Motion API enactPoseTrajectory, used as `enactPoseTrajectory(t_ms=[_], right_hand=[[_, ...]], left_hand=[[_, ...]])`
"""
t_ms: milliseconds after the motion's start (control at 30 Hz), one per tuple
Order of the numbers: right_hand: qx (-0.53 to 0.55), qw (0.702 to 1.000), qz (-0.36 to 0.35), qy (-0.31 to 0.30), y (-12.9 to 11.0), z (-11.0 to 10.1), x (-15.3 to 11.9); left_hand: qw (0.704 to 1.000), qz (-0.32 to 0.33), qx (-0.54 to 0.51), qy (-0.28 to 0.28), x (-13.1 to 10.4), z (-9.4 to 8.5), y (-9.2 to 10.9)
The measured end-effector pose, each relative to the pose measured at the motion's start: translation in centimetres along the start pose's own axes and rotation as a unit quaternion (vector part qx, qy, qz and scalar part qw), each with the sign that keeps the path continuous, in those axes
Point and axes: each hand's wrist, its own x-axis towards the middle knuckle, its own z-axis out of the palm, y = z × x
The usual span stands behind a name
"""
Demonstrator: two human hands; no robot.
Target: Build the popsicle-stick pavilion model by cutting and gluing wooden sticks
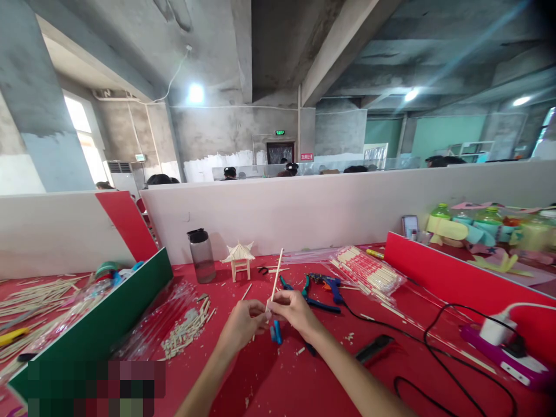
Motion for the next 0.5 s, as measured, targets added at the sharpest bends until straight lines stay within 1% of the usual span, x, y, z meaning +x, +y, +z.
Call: enactPoseTrajectory(t_ms=[167,367,500], right_hand=[[-0.005,1.000,-0.008,0.006,0.01,0.10,0.02],[0.005,1.000,-0.009,-0.001,0.17,0.07,0.09],[-0.019,1.000,-0.010,0.009,0.29,0.02,0.19]], left_hand=[[1.000,0.007,-0.004,0.000,-0.02,0.03,-0.10],[1.000,0.014,-0.004,0.003,-0.02,0.09,0.02],[1.000,0.011,-0.017,0.001,-0.01,0.14,0.02]])
